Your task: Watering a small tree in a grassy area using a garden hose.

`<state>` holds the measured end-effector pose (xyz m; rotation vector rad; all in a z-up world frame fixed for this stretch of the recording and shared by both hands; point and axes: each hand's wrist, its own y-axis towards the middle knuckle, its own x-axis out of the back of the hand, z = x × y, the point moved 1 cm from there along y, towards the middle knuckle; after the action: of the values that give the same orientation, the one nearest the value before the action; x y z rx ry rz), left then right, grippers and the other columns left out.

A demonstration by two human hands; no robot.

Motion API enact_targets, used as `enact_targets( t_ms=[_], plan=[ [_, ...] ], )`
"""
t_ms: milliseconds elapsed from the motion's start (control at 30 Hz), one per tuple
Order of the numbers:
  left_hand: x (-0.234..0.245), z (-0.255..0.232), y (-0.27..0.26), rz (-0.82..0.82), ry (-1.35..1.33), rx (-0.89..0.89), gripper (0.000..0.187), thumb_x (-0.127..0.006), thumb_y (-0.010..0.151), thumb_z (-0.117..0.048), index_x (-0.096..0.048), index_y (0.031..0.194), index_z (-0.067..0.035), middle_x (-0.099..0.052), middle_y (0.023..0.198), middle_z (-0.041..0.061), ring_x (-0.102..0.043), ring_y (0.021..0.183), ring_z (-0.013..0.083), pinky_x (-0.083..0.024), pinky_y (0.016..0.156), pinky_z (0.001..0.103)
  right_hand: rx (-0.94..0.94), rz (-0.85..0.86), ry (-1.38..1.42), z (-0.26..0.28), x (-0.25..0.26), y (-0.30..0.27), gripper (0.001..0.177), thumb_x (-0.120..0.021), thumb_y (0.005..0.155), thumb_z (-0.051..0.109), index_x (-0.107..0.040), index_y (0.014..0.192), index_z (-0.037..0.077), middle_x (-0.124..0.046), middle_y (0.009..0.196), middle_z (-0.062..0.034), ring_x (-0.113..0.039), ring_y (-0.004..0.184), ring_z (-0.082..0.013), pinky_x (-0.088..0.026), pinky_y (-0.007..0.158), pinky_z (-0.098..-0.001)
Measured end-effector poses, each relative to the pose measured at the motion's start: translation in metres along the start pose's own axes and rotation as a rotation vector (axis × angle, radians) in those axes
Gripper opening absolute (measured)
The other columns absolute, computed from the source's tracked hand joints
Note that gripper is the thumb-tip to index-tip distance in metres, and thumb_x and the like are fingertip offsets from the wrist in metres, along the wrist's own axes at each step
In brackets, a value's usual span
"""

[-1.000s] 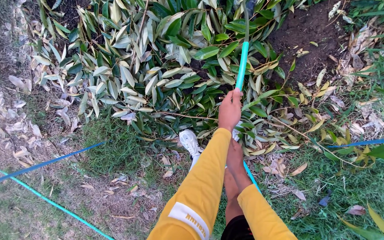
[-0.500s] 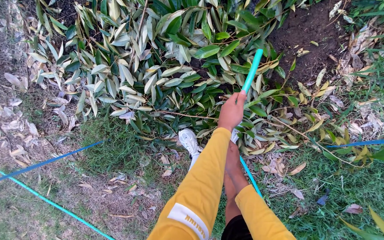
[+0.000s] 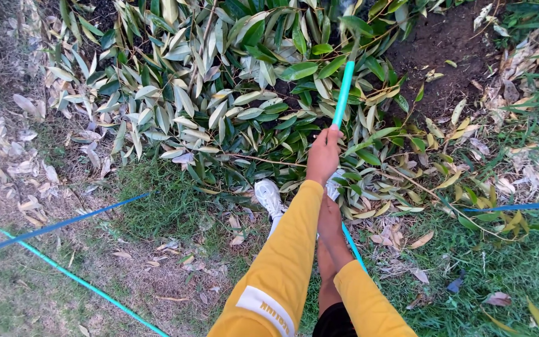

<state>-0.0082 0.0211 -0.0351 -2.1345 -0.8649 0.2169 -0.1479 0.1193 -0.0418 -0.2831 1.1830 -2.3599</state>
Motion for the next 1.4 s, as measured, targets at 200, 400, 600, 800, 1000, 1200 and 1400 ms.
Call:
enact_targets(
  t_ms=[200, 400, 600, 800, 1000, 1200, 1400],
  plan=[
    [0.006, 0.015, 0.007, -0.142, -0.159, 0.019, 0.047, -0.042, 0.108, -0.046, -0.066, 0.102, -0.006, -0.057, 0.067, 0.002, -0.052, 0.059, 0.0113, -0.043, 0.055, 0.030, -0.037, -0.050, -0.042, -0.002, 0.002, 0.004, 0.060, -0.039, 0.108, 0.050, -0.073, 0.104, 0.001, -0.068, 0.079, -0.0003, -0.054, 0.065, -0.0075, -0.044, 0.061, -0.0256],
    [0.012, 0.024, 0.014, -0.164, -0.228, 0.010, 0.047, -0.040, 0.108, -0.045, -0.062, 0.099, -0.005, -0.054, 0.066, 0.002, -0.049, 0.057, 0.0115, -0.041, 0.054, 0.030, -0.098, -0.038, 0.044, 0.006, -0.002, 0.003, 0.054, -0.044, 0.105, 0.051, -0.070, 0.094, 0.005, -0.054, 0.063, 0.0039, -0.040, 0.049, -0.0046, -0.033, 0.047, -0.0242],
    [0.023, 0.036, 0.026, -0.182, -0.464, 0.193, 0.045, -0.039, 0.105, -0.049, -0.056, 0.104, -0.007, -0.051, 0.064, 0.000, -0.043, 0.050, 0.0118, -0.035, 0.042, 0.030, -0.053, -0.015, 0.009, -0.002, 0.003, 0.007, 0.055, -0.046, 0.107, 0.051, -0.057, 0.075, 0.007, -0.045, 0.058, 0.0041, -0.038, 0.049, -0.0054, -0.029, 0.046, -0.0245],
    [0.023, 0.075, 0.050, -0.093, -0.683, 0.342, 0.046, -0.042, 0.106, -0.051, -0.055, 0.104, -0.008, -0.049, 0.065, 0.001, -0.039, 0.048, 0.0086, -0.031, 0.041, 0.027, -0.030, -0.019, -0.036, 0.006, 0.001, 0.004, 0.054, -0.046, 0.107, 0.047, -0.057, 0.072, 0.006, -0.045, 0.056, 0.0031, -0.039, 0.048, -0.0063, -0.030, 0.045, -0.0248],
    [0.026, 0.071, 0.048, -0.055, -0.667, 0.350, 0.043, -0.043, 0.105, -0.050, -0.052, 0.102, -0.008, -0.047, 0.063, 0.001, -0.034, 0.045, 0.0095, -0.029, 0.040, 0.028, -0.044, -0.024, -0.049, 0.007, -0.004, 0.003, 0.055, -0.045, 0.107, 0.047, -0.057, 0.072, 0.006, -0.047, 0.057, 0.0037, -0.041, 0.049, -0.0060, -0.032, 0.045, -0.0244],
    [0.039, 0.076, 0.046, -0.271, -0.688, 0.305, 0.045, -0.038, 0.106, -0.051, -0.048, 0.105, -0.007, -0.048, 0.066, 0.003, -0.038, 0.046, 0.0110, -0.033, 0.040, 0.030, -0.022, -0.045, -0.151, 0.012, -0.005, 0.009, 0.057, -0.050, 0.105, 0.048, -0.057, 0.068, 0.006, -0.046, 0.055, 0.0031, -0.042, 0.048, -0.0065, -0.032, 0.046, -0.0252],
    [0.043, 0.068, 0.041, -0.336, -0.656, 0.284, 0.046, -0.036, 0.107, -0.050, -0.049, 0.106, -0.006, -0.050, 0.068, 0.004, -0.041, 0.047, 0.0116, -0.037, 0.041, 0.030, -0.023, -0.056, -0.195, 0.012, -0.001, 0.014, 0.057, -0.052, 0.104, 0.048, -0.057, 0.068, 0.005, -0.046, 0.056, 0.0034, -0.040, 0.049, -0.0068, -0.032, 0.046, -0.0260]
  ],
)
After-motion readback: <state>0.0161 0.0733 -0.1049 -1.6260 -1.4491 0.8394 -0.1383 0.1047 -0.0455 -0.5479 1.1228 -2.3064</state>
